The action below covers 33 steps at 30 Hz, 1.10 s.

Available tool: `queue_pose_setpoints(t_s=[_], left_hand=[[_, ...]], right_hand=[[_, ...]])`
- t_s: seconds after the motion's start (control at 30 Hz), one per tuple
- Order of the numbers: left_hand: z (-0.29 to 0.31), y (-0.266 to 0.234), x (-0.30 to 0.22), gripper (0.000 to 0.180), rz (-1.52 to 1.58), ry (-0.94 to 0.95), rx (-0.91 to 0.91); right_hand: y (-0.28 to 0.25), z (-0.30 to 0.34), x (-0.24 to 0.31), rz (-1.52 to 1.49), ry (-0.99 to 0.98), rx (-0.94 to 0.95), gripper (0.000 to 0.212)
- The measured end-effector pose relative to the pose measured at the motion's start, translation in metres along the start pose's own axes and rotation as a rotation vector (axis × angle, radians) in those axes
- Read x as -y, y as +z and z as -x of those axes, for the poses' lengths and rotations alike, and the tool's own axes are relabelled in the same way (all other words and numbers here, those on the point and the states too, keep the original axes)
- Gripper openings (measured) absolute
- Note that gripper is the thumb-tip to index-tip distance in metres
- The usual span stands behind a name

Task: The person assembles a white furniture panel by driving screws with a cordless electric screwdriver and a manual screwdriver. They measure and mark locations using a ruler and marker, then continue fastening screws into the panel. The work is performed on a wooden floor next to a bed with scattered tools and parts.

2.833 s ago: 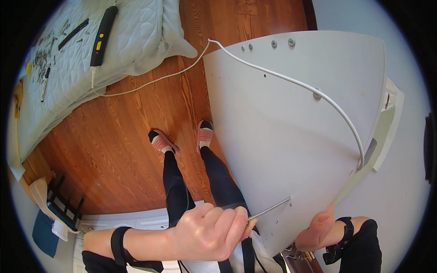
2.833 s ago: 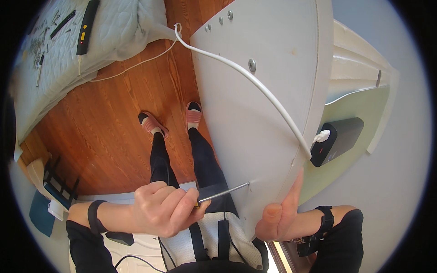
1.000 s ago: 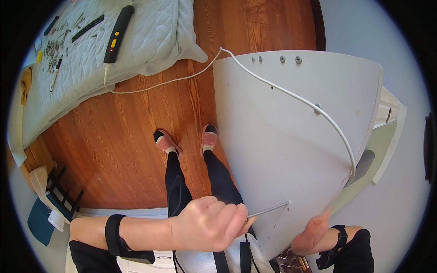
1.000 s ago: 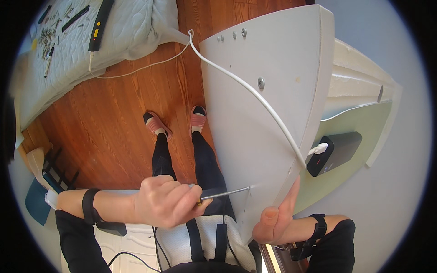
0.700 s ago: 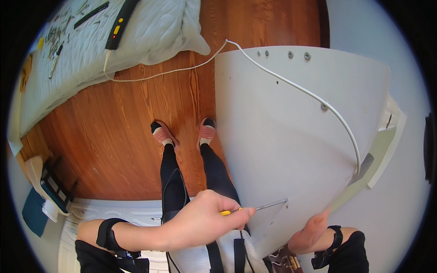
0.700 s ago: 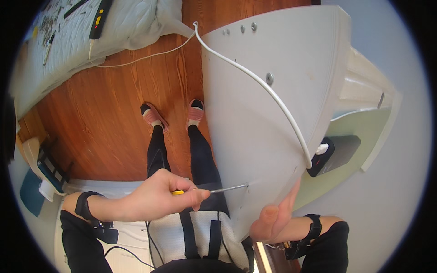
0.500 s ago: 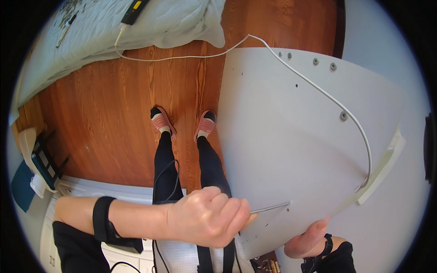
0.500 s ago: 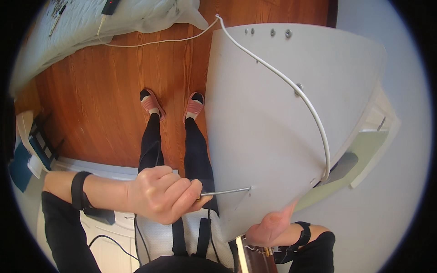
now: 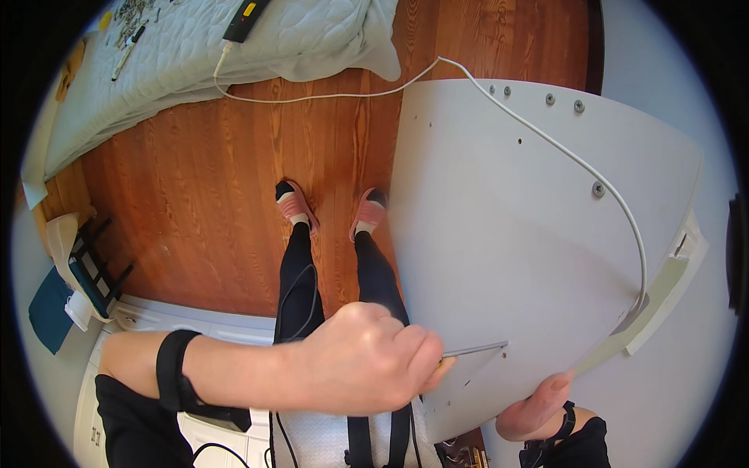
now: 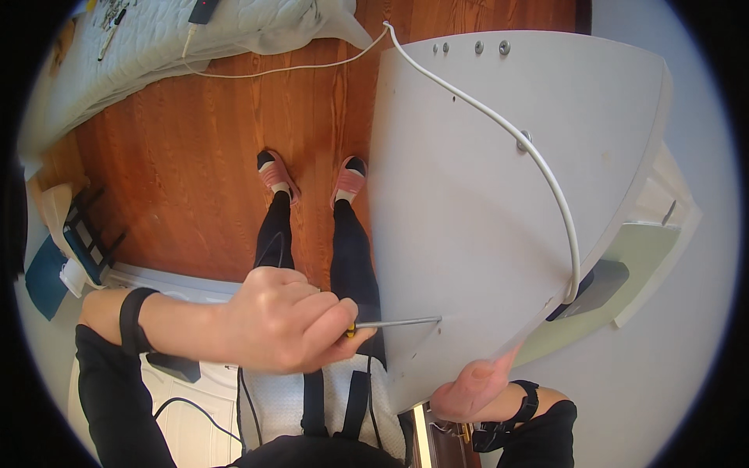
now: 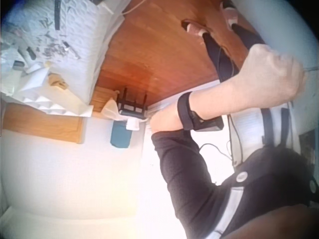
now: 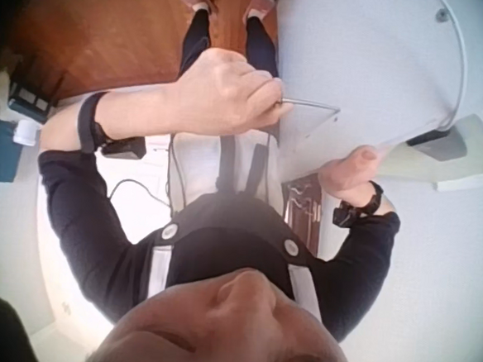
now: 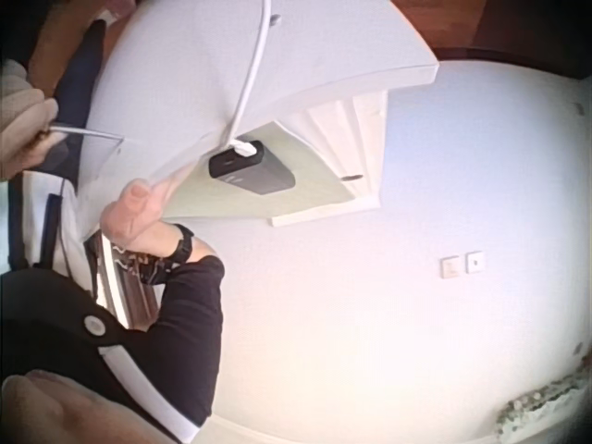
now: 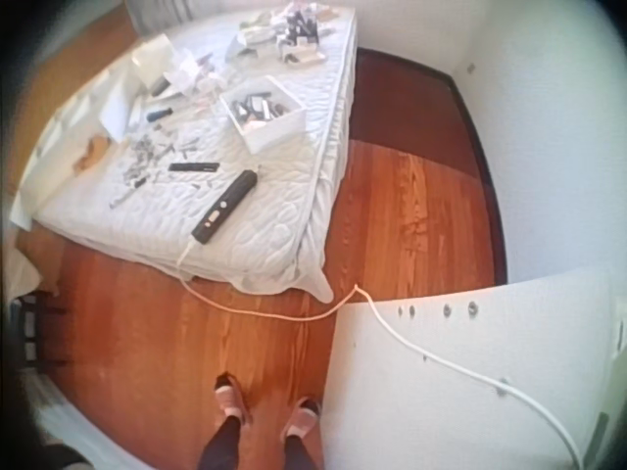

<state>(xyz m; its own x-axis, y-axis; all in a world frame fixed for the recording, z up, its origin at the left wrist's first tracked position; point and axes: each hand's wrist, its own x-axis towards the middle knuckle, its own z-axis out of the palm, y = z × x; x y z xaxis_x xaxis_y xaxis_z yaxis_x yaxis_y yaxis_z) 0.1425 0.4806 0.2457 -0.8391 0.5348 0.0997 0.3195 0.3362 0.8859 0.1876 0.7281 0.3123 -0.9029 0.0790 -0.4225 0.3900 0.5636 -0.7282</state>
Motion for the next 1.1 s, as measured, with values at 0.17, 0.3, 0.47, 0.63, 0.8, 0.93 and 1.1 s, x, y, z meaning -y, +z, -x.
queue_pose_setpoints(t_s=[0.17,0.3,0.47,0.63,0.8,0.93,1.1], left_hand=[[-0.007,-0.001,0.003,0.022,0.059,-0.064,0.018],[-0.013,-0.008,-0.011,0.031,1.019,-1.059,0.344],[-0.011,-0.006,-0.015,0.028,0.530,-0.643,0.275],[0.004,0.009,-0.016,0.023,-0.231,0.054,-0.032],[0.000,0.004,-0.020,0.029,0.594,-0.644,0.150],[-0.012,-0.006,-0.020,0.033,1.146,-1.272,0.533],[0.000,-0.002,-0.025,0.025,0.160,-0.305,0.136]], right_hand=[[-0.007,-0.010,-0.002,-0.126,0.049,0.101,0.062],[-0.009,-0.004,-0.004,-0.190,0.164,0.029,0.061],[-0.009,0.005,-0.005,-0.200,0.114,0.063,0.074],[-0.006,0.005,-0.001,-0.198,0.089,0.022,0.075],[-0.001,0.003,0.006,-0.305,0.071,0.024,0.076],[0.001,0.001,0.007,-0.238,0.069,-0.028,0.077],[-0.003,0.006,0.006,-0.305,0.142,0.052,0.079]])
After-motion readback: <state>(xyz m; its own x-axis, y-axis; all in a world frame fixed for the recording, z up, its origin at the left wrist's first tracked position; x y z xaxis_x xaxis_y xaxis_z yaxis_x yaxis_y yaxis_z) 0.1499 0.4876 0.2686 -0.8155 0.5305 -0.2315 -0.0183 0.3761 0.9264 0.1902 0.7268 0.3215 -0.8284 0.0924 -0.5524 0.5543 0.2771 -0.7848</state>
